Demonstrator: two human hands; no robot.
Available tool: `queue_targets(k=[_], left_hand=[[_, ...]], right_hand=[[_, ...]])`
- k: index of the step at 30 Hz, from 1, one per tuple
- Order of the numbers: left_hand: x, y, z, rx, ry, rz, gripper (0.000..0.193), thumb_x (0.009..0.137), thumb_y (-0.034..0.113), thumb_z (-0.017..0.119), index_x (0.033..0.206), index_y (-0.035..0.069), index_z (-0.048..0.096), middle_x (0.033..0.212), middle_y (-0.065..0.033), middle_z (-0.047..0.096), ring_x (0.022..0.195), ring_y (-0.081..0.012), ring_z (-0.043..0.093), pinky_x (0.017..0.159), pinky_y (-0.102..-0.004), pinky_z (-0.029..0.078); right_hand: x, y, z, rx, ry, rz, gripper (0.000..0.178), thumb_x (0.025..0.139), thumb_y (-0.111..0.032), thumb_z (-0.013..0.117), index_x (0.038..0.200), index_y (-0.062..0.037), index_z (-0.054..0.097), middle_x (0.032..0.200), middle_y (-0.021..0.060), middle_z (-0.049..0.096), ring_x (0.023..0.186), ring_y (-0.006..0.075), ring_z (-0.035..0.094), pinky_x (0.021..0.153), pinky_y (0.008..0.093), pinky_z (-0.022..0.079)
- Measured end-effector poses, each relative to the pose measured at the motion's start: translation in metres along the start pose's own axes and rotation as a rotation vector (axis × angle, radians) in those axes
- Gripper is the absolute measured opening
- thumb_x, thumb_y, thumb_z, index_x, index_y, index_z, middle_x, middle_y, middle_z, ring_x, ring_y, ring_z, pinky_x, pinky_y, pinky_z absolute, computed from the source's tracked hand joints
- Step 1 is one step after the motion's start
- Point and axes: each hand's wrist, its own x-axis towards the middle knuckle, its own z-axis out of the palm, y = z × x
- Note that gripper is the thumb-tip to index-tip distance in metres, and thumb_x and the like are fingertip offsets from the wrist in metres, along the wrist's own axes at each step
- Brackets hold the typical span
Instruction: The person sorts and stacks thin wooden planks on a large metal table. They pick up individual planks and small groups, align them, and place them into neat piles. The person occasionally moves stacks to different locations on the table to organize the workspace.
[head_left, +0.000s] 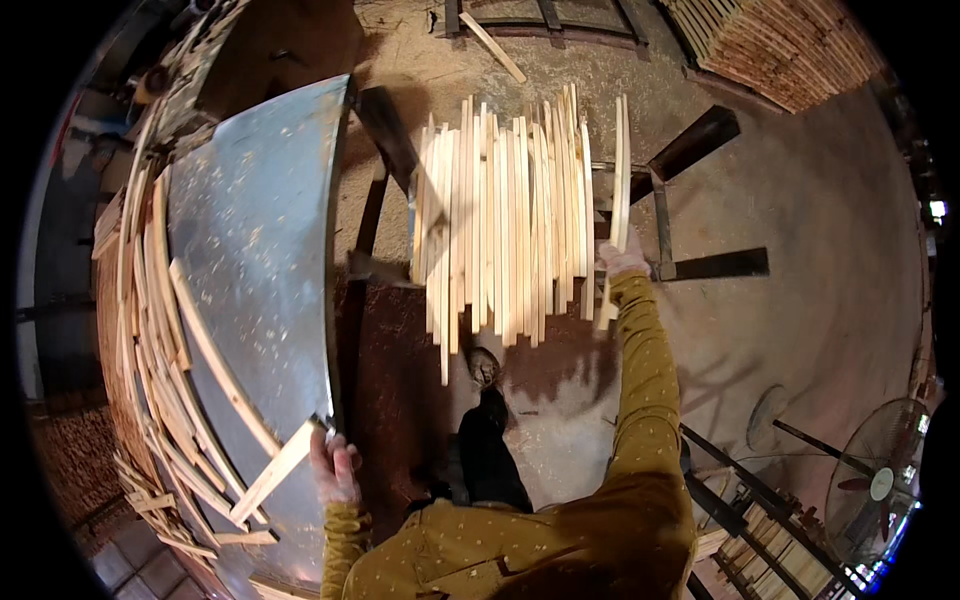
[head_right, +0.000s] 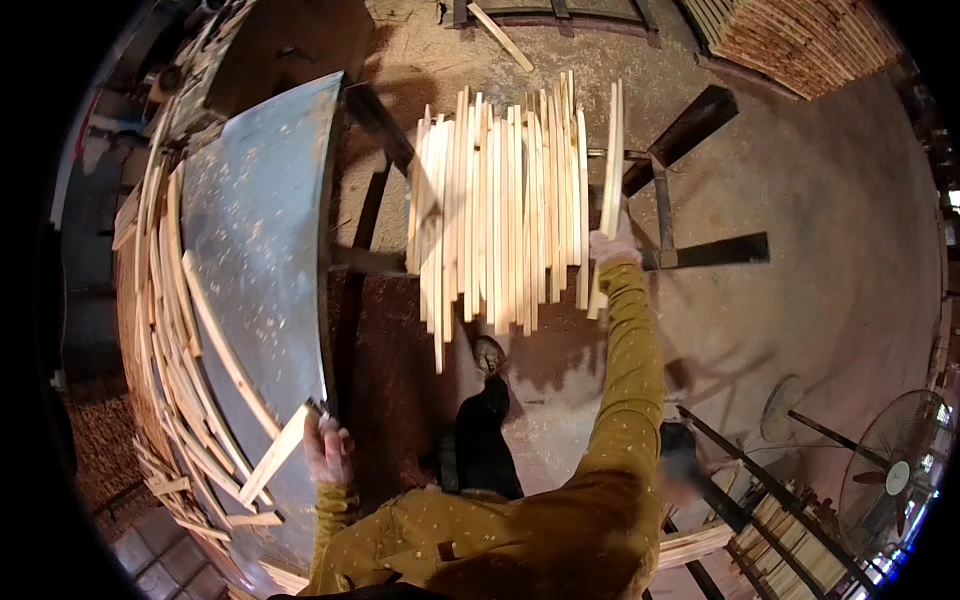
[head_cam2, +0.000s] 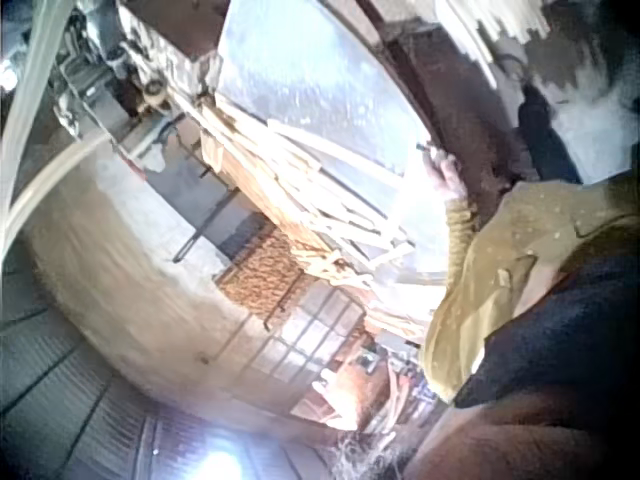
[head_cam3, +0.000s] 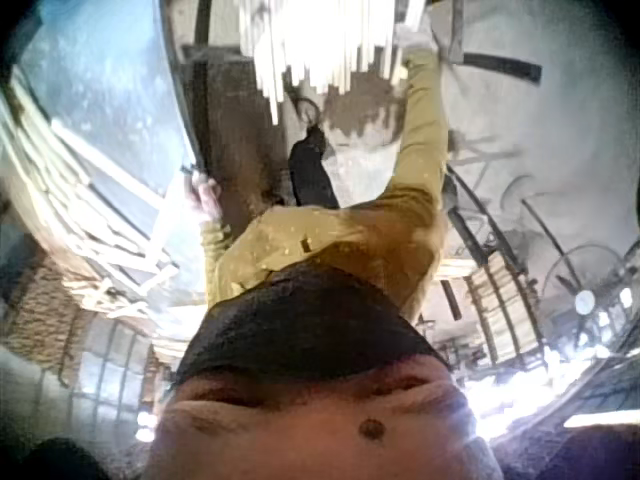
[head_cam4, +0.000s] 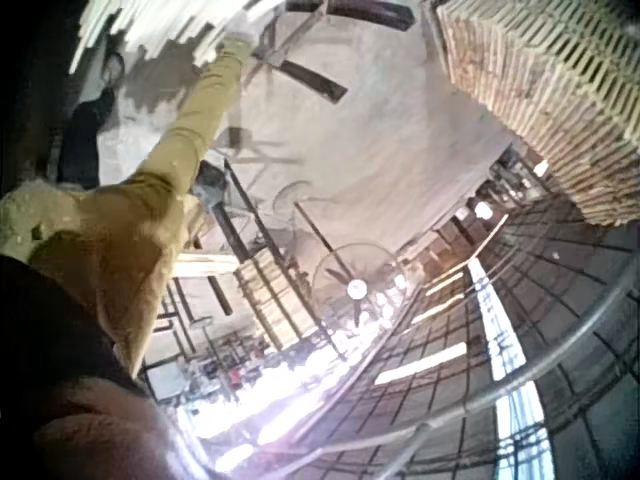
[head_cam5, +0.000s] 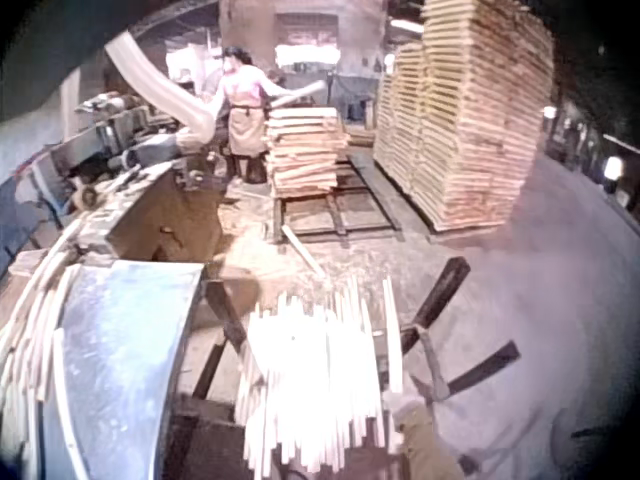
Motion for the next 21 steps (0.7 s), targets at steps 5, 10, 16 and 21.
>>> queue_targets(k=[5, 10, 16, 21], left_hand=[[-0.002, -0.019, 0.026, 0.031, 0.049, -0.269, 0.066, 0.094, 0.015, 0.064, 0.148, 0.002, 0.029, 0.114, -0.0058, 0.055, 0.088, -0.0128, 0.054, 0.077, -0.0262, 0.049], [0.007, -0.012, 0.056, 0.035, 0.023, -0.377, 0.064, 0.094, 0.013, 0.064, 0.148, 0.002, 0.031, 0.112, -0.0046, 0.054, 0.092, -0.0124, 0.053, 0.081, -0.0266, 0.05], [-0.006, -0.023, 0.055, 0.505, -0.041, -0.214, 0.053, 0.096, 0.015, 0.06, 0.143, 0.0, 0.041, 0.114, -0.0069, 0.059, 0.091, -0.0117, 0.056, 0.083, -0.0254, 0.05], [-0.061, 0.058, 0.032, 0.512, 0.201, -0.316, 0.04, 0.097, 0.02, 0.057, 0.134, 0.006, 0.053, 0.117, -0.0132, 0.068, 0.108, -0.0223, 0.064, 0.094, -0.0332, 0.049]], right_hand=[[0.074, 0.016, -0.001, -0.415, -0.061, -0.045, 0.068, 0.088, -0.023, 0.066, 0.149, -0.0163, 0.036, 0.134, 0.0161, 0.058, 0.121, 0.0325, 0.057, 0.106, 0.0387, 0.041], [0.099, 0.032, 0.015, -0.527, -0.051, -0.09, 0.062, 0.097, -0.047, 0.052, 0.149, -0.0163, 0.037, 0.134, 0.019, 0.057, 0.125, 0.0307, 0.055, 0.106, 0.0408, 0.04], [0.094, 0.002, 0.03, -0.842, -0.002, -0.159, 0.062, 0.095, -0.044, 0.055, 0.147, -0.0133, 0.039, 0.133, 0.0187, 0.057, 0.123, 0.0314, 0.055, 0.104, 0.0424, 0.042], [-0.016, -0.043, 0.128, -0.53, -0.04, -0.656, 0.063, 0.093, -0.042, 0.058, 0.145, -0.0107, 0.041, 0.133, 0.0185, 0.057, 0.121, 0.032, 0.056, 0.103, 0.0437, 0.043]])
